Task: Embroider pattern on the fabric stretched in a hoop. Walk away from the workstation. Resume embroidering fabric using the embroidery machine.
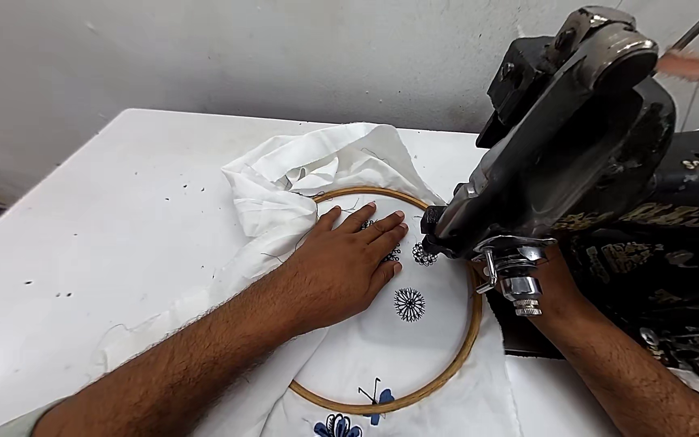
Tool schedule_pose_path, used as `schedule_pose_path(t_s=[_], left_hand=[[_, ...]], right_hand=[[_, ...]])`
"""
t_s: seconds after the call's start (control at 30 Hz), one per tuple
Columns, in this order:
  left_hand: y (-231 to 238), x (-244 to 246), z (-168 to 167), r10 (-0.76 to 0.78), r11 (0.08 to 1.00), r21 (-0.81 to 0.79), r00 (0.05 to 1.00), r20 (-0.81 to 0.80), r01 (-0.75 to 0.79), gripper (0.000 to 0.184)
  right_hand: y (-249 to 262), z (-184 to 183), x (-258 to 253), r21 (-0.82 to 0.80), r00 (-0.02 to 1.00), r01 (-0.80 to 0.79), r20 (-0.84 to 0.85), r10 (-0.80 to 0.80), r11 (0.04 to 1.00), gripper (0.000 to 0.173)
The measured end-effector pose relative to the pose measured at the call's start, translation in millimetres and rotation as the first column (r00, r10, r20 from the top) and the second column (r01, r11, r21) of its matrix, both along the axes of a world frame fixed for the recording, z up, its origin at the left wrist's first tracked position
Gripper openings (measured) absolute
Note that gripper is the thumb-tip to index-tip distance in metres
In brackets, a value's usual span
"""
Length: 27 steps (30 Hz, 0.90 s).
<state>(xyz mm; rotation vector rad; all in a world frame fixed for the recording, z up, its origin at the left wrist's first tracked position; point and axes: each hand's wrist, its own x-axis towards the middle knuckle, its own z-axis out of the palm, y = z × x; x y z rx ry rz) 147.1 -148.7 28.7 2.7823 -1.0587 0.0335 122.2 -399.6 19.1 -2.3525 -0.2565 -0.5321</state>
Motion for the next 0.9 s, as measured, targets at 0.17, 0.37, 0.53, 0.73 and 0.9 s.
schedule_pose_path(t_s=[0.17, 0.37, 0.53, 0.73, 0.9], left_hand=[[-2, -1, -2, -0.012, 1.000, -0.011, 1.000, 0.009, 0.012, 0.056], [-1, -1, 0, 0.000, 1.000, 0.001, 1.000, -0.002, 0.000, 0.056], [1, -1, 1, 0.017, 1.000, 0.014, 1.000, -0.004, -0.017, 0.057], [2, -2, 2, 0.020, 0.999, 0.025, 1.000, -0.006, -0.020, 0.057], [2, -2, 2, 0.023, 0.999, 0.023, 1.000, -0.012, -0.023, 0.057]], right_hand=[[-1, 10, -3, -0.117, 0.999, 0.019, -0.026, -0.022, 0.993, 0.020], [-1, 7, -5, -0.064, 0.999, 0.020, -0.047, -0.023, 0.998, 0.025], [2, 4, -3, 0.027, 0.998, 0.014, -0.057, -0.012, 1.000, 0.022], [3, 3, -1, -0.031, 1.000, 0.008, -0.026, -0.009, 0.999, 0.021], [2, 23, -4, -0.168, 0.994, 0.020, -0.099, -0.037, 0.986, 0.018]])
